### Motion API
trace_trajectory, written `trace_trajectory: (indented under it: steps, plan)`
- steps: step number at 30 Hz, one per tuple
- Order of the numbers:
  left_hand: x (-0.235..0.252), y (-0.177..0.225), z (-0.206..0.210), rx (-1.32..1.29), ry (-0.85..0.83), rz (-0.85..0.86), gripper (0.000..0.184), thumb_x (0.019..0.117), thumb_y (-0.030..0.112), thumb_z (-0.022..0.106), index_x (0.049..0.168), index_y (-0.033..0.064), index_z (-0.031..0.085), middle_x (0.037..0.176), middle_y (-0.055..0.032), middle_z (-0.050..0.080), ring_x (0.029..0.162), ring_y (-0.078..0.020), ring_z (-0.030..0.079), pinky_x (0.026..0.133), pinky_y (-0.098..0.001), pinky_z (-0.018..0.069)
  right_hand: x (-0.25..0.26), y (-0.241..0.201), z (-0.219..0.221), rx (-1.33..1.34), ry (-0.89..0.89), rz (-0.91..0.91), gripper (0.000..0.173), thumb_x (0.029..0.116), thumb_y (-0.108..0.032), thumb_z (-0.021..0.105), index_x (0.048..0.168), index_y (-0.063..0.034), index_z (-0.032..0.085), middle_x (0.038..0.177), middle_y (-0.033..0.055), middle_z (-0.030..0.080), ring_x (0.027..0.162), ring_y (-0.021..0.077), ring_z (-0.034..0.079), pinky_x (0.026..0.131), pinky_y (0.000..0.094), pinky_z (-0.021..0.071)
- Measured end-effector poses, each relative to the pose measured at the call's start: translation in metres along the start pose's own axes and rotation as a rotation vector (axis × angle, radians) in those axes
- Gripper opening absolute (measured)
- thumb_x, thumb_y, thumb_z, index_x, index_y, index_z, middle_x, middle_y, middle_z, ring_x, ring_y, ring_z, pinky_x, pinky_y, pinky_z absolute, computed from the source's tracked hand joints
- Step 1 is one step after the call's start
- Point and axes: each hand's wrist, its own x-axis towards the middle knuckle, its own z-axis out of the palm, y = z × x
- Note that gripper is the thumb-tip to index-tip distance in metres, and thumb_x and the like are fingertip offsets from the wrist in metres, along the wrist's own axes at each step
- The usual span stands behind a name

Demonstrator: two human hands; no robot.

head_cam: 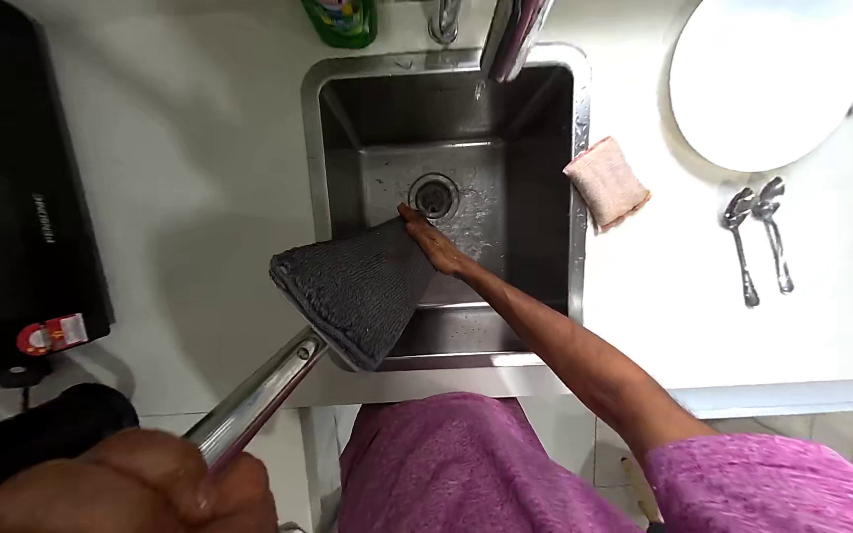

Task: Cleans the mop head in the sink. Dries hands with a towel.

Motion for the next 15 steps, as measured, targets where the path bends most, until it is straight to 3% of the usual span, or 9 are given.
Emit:
trace_trajectory:
  steps: [3, 5, 7, 9, 11, 13, 15]
  plan:
    - [-0.011, -0.002, 0.0, -0.006, 0.081, 0.04, 0.037, 0.1067, 0.027, 0.035, 0.076, 0.0127, 0.048, 0.056, 0.0019, 0.046, 0.048, -0.0119, 0.05, 0.05, -0.0268, 0.048, 0.019, 0.008, -0.014, -0.149, -0.054, 0.178, 0.054, 0.1136, -0.031, 0.026, 0.153, 0.0018, 0.043, 0.158, 0.0219, 0.044, 0.149, 0.0312, 0.041, 0.125, 0.0488, 0.0283]
    - [-0.011, -0.001, -0.008, -0.04, 0.017, 0.059, 0.036, 0.1065, 0.025, 0.037, 0.076, 0.0115, 0.051, 0.058, -0.0005, 0.052, 0.049, -0.0141, 0.054, 0.05, -0.0284, 0.0509, 0.028, -0.006, -0.02, -0.251, 0.07, 0.226, 0.04, 0.1096, -0.023, 0.043, 0.136, 0.0008, 0.062, 0.132, 0.0234, 0.066, 0.125, 0.0355, 0.063, 0.11, 0.0542, 0.0459]
    - [-0.013, -0.001, -0.014, -0.075, 0.002, 0.054, 0.037, 0.1072, 0.024, 0.037, 0.077, 0.0104, 0.053, 0.06, -0.0022, 0.054, 0.051, -0.0158, 0.056, 0.052, -0.0295, 0.0523, 0.027, -0.069, -0.02, -0.214, 0.185, 0.118, 0.032, 0.1015, -0.018, 0.058, 0.127, -0.0006, 0.066, 0.115, 0.0164, 0.072, 0.104, 0.0258, 0.071, 0.095, 0.0446, 0.0572]
    - [-0.012, 0.004, -0.014, -0.076, -0.011, 0.024, 0.038, 0.1076, 0.024, 0.037, 0.077, 0.0094, 0.055, 0.061, -0.003, 0.055, 0.053, -0.0165, 0.057, 0.054, -0.0301, 0.0528, 0.006, -0.155, -0.003, -0.057, 0.183, -0.092, 0.025, 0.0999, -0.02, 0.063, 0.114, -0.0005, 0.069, 0.092, 0.0094, 0.07, 0.078, 0.0154, 0.067, 0.074, 0.0345, 0.0576]
    - [-0.008, 0.009, -0.009, -0.03, -0.03, -0.01, 0.038, 0.1087, 0.026, 0.035, 0.079, 0.0105, 0.053, 0.06, -0.002, 0.054, 0.053, -0.0151, 0.057, 0.054, -0.0288, 0.0532, -0.011, -0.22, 0.009, 0.06, 0.104, -0.288, 0.025, 0.0998, -0.026, 0.065, 0.102, -0.0016, 0.071, 0.078, 0.0042, 0.066, 0.066, 0.0106, 0.062, 0.062, 0.0311, 0.0545]
    - [-0.009, 0.015, -0.006, -0.006, -0.034, -0.042, 0.039, 0.1084, 0.026, 0.032, 0.077, 0.0107, 0.051, 0.058, -0.0017, 0.052, 0.051, -0.0147, 0.056, 0.053, -0.0289, 0.0519, -0.021, -0.241, 0.02, 0.024, 0.04, -0.344, 0.034, 0.0969, -0.042, 0.067, 0.1, -0.0078, 0.07, 0.073, 0.0, 0.059, 0.061, 0.0115, 0.055, 0.055, 0.0347, 0.0487]
    - [-0.008, 0.017, -0.01, 0.012, -0.088, -0.068, 0.038, 0.1074, 0.026, 0.034, 0.077, 0.01, 0.052, 0.059, -0.0019, 0.052, 0.053, -0.0146, 0.057, 0.056, -0.0292, 0.0524, -0.017, -0.228, 0.026, -0.006, 0.05, -0.352, 0.038, 0.0943, -0.048, 0.068, 0.102, -0.0115, 0.07, 0.074, -0.0018, 0.057, 0.062, 0.0119, 0.052, 0.055, 0.0356, 0.0442]
